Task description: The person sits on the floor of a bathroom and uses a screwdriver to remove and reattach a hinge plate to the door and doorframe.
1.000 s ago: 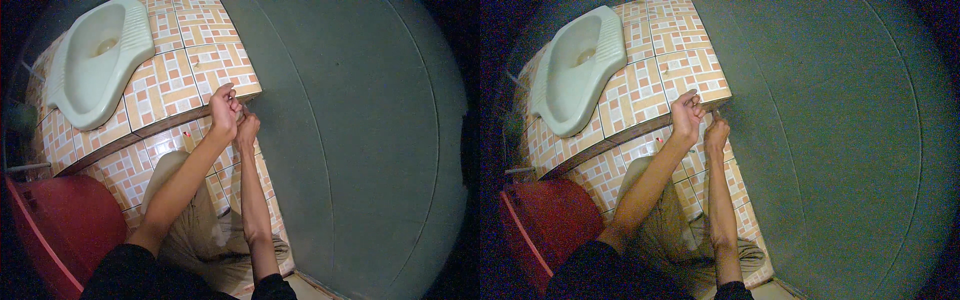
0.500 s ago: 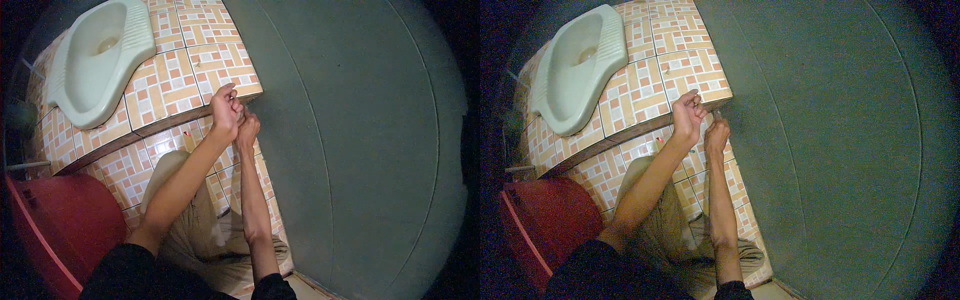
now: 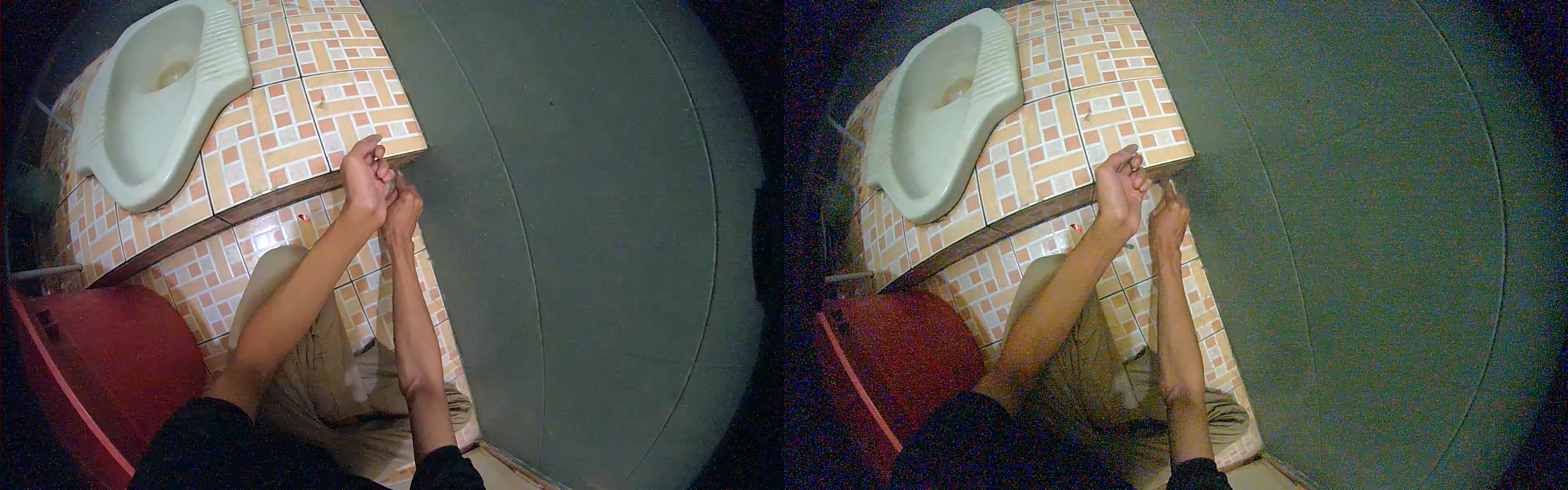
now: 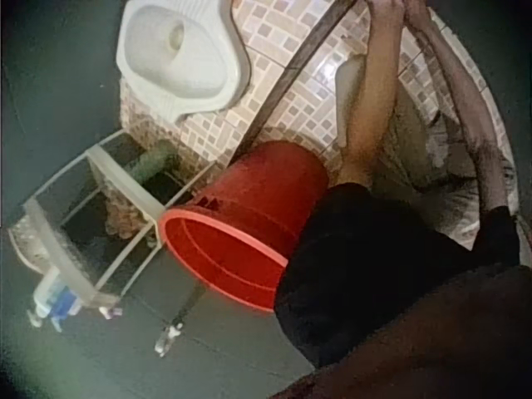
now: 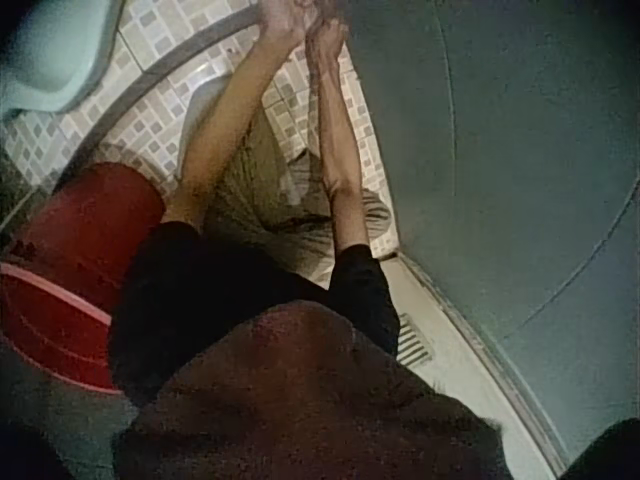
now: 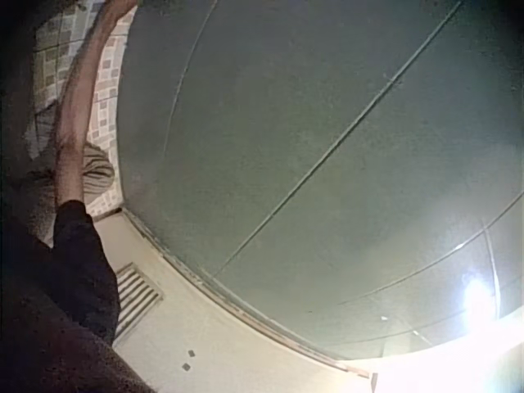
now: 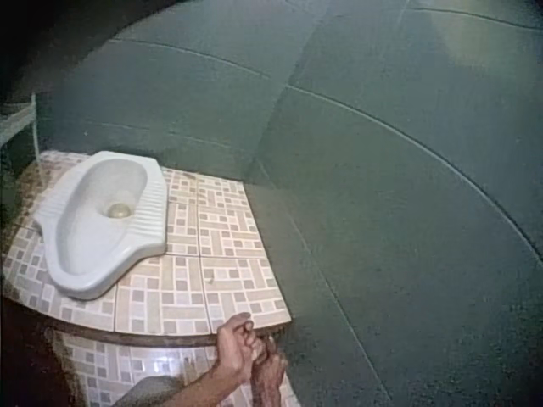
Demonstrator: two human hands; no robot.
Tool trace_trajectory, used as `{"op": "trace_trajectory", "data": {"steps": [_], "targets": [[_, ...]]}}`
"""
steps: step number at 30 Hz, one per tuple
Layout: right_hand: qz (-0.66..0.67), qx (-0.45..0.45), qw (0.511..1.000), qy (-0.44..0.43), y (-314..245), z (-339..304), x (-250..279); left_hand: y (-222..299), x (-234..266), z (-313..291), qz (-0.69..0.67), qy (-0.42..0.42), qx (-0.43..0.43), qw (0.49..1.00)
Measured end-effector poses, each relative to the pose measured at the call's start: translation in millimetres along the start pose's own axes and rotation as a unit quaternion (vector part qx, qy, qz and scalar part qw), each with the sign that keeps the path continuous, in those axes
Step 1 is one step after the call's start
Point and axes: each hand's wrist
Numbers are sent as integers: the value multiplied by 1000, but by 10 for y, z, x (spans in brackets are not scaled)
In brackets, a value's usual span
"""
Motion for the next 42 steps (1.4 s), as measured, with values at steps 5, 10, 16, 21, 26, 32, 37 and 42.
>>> {"op": "trace_trajectory", "data": {"steps": [5, 10, 16, 21, 26, 32, 37, 42], "targets": [[-33, 9, 999, -1, -79, 50, 80, -17, 36, 35, -5, 3, -4, 1000], [-21, 2, 1000, -11, -71, -63, 4, -5, 3, 9, -4, 2, -4, 1000], [9, -1, 1000, -13, -57, 57, 68, -9, 16, 17, -7, 1, -4, 1000], [-19, -6, 1000, -12, -56, 4, 30, -9, 12, 13, -5, 8, -1, 1000], [36, 2, 999, -11, -106, -61, 32, 6, 25, 16, -4, -1, -8, 1000], [24, 0, 999, 40, 3, 40, -13, -9, 26, 45, -3, 1, -5, 1000], [53, 12, 997, 48, -86, 22, 161, -35, 36, 24, -1, -9, -5, 1000], [36, -9, 999, 17, 21, 29, 86, -19, 7, 16, 3, 0, -11, 1000]]}}
Point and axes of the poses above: each hand's wrist, its own z-axis towards the middle knuckle, its own x-axis out of the back of the hand, y = z × x, and after that the axes turned 7 degrees about -x, right-handed
